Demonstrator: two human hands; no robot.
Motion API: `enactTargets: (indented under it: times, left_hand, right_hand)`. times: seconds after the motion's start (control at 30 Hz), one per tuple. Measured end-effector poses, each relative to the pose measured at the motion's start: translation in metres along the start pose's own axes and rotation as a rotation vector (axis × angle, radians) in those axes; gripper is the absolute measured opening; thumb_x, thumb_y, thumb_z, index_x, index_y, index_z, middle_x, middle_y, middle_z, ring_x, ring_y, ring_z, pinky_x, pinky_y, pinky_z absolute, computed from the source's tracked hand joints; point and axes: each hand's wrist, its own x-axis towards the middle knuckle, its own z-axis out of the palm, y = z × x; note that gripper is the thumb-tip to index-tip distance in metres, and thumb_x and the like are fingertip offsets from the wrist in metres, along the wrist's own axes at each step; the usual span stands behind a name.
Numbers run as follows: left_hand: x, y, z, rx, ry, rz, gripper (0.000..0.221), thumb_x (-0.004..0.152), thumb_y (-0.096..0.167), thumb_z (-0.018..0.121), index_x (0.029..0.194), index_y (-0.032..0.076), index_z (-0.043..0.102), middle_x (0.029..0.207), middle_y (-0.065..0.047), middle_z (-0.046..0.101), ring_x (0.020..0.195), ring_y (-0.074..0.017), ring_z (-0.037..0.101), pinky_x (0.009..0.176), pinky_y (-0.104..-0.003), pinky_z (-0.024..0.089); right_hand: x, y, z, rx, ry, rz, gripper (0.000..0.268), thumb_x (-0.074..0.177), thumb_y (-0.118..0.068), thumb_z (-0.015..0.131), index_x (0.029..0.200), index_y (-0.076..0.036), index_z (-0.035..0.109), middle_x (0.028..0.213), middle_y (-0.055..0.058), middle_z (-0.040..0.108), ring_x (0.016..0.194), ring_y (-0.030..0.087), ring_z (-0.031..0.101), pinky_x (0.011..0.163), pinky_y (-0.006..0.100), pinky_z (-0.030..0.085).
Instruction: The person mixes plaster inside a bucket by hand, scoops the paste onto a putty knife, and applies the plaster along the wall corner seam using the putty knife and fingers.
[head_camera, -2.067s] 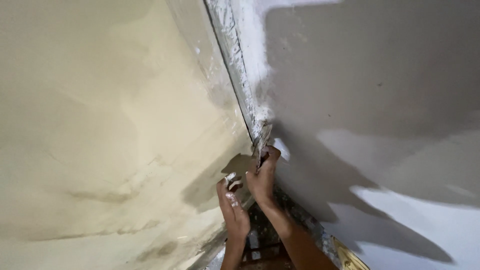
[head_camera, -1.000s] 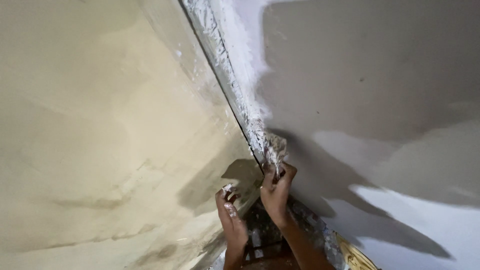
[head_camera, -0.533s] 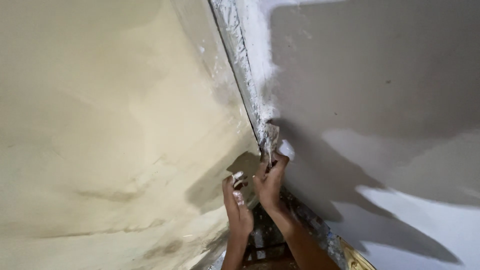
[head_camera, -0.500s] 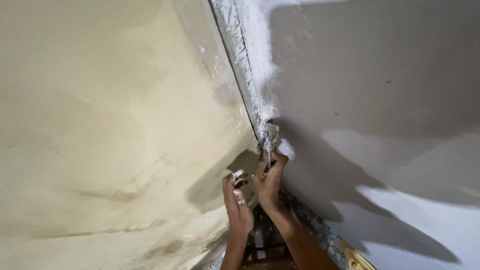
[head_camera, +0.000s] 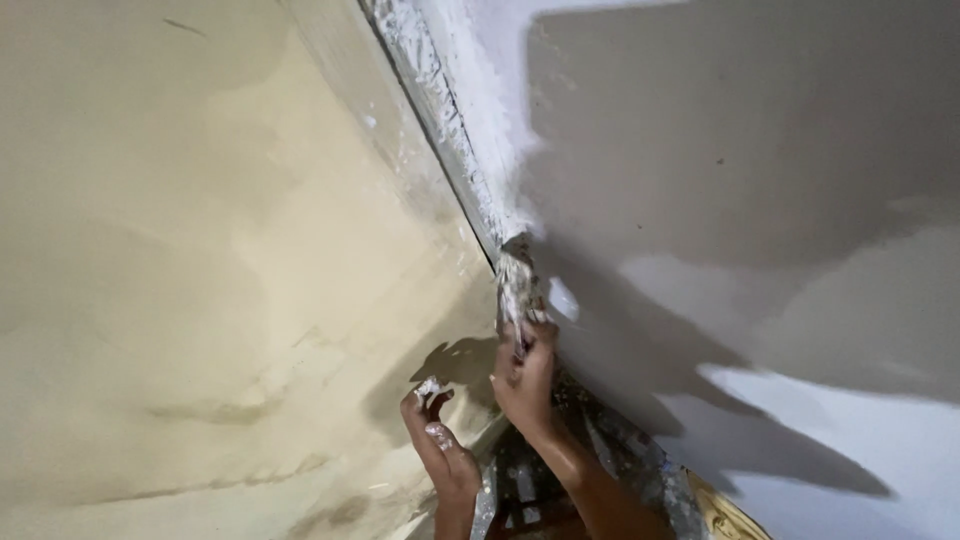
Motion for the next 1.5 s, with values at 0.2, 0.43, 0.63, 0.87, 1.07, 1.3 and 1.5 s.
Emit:
enactTargets:
  times: [0.2, 0.43, 0.63, 0.87, 1.07, 1.3, 1.5]
  left_hand:
    - [0.004, -0.004, 0.019, 0.072, -0.128, 0.104, 0.062, 0.113, 0.047, 0.028, 0.142, -0.005, 0.042, 0.138, -0.024, 0.048, 0.130, -0.0367, 0.051, 0.108, -0.049, 0.044]
    - [0.016, 0.002, 0.037, 0.131, -0.165, 0.076, 0.067, 0.110, 0.054, 0.029, 0.136, -0.004, 0.051, 0.133, -0.024, 0.052, 0.122, -0.0375, 0.057, 0.103, -0.046, 0.049]
    - [0.014, 0.002, 0.025, 0.137, -0.113, 0.039, 0.064, 0.111, 0.050, 0.030, 0.139, -0.005, 0.047, 0.131, -0.024, 0.052, 0.121, -0.0373, 0.058, 0.104, -0.047, 0.048]
    - [-0.001, -0.011, 0.013, 0.140, -0.078, 0.036, 0.060, 0.109, 0.048, 0.029, 0.137, -0.001, 0.049, 0.130, -0.022, 0.053, 0.123, -0.0339, 0.058, 0.102, -0.046, 0.051]
    - [-0.008, -0.007, 0.007, 0.060, -0.063, -0.017, 0.056, 0.112, 0.044, 0.028, 0.138, -0.001, 0.047, 0.132, -0.021, 0.050, 0.124, -0.0333, 0.056, 0.103, -0.047, 0.049]
    - [-0.015, -0.006, 0.007, 0.074, -0.070, -0.053, 0.055, 0.112, 0.040, 0.029, 0.140, -0.004, 0.045, 0.136, -0.022, 0.049, 0.127, -0.0333, 0.053, 0.107, -0.046, 0.045]
    - [-0.008, -0.007, 0.018, 0.105, -0.118, 0.004, 0.059, 0.112, 0.041, 0.032, 0.144, -0.008, 0.041, 0.142, -0.026, 0.045, 0.132, -0.0374, 0.049, 0.109, -0.047, 0.041]
  right_hand:
    - [-0.009, 0.029, -0.015, -0.126, 0.150, -0.060, 0.030, 0.102, 0.001, 0.051, 0.129, 0.005, 0.040, 0.122, 0.022, 0.050, 0.113, 0.030, 0.055, 0.100, 0.045, 0.046]
    - [0.009, 0.043, 0.005, -0.086, 0.092, 0.025, 0.031, 0.101, -0.004, 0.050, 0.128, 0.005, 0.037, 0.114, 0.022, 0.052, 0.105, 0.029, 0.054, 0.095, 0.044, 0.046]
    - [0.032, 0.004, 0.023, 0.055, 0.110, 0.141, 0.025, 0.104, -0.007, 0.053, 0.123, 0.002, 0.040, 0.109, 0.018, 0.055, 0.094, 0.023, 0.058, 0.076, 0.037, 0.051]
    - [0.041, -0.018, 0.026, 0.066, 0.080, 0.082, 0.026, 0.096, -0.004, 0.051, 0.120, 0.001, 0.042, 0.105, 0.012, 0.054, 0.088, 0.018, 0.060, 0.066, 0.035, 0.052]
    - [0.009, 0.032, 0.011, -0.085, 0.009, -0.150, 0.012, 0.106, -0.005, 0.056, 0.111, -0.001, 0.045, 0.094, 0.013, 0.051, 0.078, 0.017, 0.053, 0.068, 0.031, 0.045]
    - [-0.033, 0.074, -0.019, -0.077, -0.018, -0.127, 0.022, 0.102, -0.008, 0.055, 0.115, 0.003, 0.041, 0.097, 0.015, 0.055, 0.080, 0.018, 0.057, 0.066, 0.032, 0.051]
    - [-0.016, 0.051, -0.012, -0.107, 0.054, 0.014, 0.025, 0.106, -0.010, 0.051, 0.122, 0.004, 0.039, 0.104, 0.019, 0.055, 0.090, 0.023, 0.059, 0.075, 0.036, 0.052]
